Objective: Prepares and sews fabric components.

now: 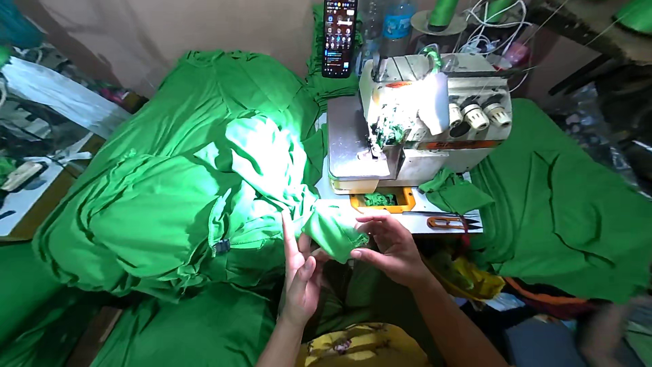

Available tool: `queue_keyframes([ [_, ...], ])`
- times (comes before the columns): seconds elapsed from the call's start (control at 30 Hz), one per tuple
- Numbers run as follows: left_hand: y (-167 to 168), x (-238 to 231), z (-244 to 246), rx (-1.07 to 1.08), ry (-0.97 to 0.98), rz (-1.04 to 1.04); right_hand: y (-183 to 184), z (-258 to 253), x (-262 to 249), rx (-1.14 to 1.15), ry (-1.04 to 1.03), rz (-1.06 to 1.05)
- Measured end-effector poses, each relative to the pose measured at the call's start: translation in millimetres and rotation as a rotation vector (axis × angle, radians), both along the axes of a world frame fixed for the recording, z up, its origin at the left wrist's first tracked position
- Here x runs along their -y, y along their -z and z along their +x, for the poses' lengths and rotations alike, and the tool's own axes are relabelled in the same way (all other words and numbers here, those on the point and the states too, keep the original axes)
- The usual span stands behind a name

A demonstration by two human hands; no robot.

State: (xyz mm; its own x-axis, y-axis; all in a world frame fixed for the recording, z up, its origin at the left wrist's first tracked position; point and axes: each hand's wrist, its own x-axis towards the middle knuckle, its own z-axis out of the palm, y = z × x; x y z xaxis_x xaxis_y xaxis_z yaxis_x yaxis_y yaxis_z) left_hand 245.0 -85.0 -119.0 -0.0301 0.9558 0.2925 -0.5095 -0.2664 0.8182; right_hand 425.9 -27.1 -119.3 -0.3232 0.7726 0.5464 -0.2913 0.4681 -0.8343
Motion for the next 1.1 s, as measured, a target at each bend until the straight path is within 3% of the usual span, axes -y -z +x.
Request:
queue_keyframes([
  [0.07,6.9,6.0,7.1,0.013,-0.177,-0.082,-3.4,1.9,-2.9,0.018,-0.052,0.004],
  [0.17,15.9,2.3,4.3,-0.142,-0.526,-0.136,-9.3,6.1,-8.1,0.049,-0.146,-0.015],
  [0.23,16.3,-4.6,-5.6,-0.246,-0.572,-0.081,-11.7,7.4,-11.1,0.081,-0.201,-0.011],
  [0.33,5.9,-13.0,-14.5,-0.392,-0.214,-0.018,-14.8,5.6,-11.5,0.134,-0.276,-0.023],
  [0.4,-4.5,-16.9,-10.7,-0.38,0.077,-0.092,-18.9,4.0,-9.5,0.158,-0.317,-0.056],
  [0.5,-8.0,-18.1,-11.9,-0.359,0.339,-0.21,-25.8,4.2,-8.6,0.148,-0.373,-0.083],
  [0.63,9.8,-27.5,-26.2,-0.323,0.6,0.05,-27.8,8.5,-10.7,0.12,-0.403,-0.139],
  [0.83,-9.4,-24.3,-38.2,-0.082,0.477,0.062,-24.8,14.6,-16.3,0.16,-0.622,-0.298],
  [0.97,-11.5,-29.8,-48.5,-0.415,0.544,-0.009,-30.5,14.5,-15.1,0.049,-0.568,-0.267],
  [1.1,-7.3,-30.0,-59.0,-0.292,0.443,0.071,-29.8,19.8,-18.0,0.062,-0.599,-0.27],
])
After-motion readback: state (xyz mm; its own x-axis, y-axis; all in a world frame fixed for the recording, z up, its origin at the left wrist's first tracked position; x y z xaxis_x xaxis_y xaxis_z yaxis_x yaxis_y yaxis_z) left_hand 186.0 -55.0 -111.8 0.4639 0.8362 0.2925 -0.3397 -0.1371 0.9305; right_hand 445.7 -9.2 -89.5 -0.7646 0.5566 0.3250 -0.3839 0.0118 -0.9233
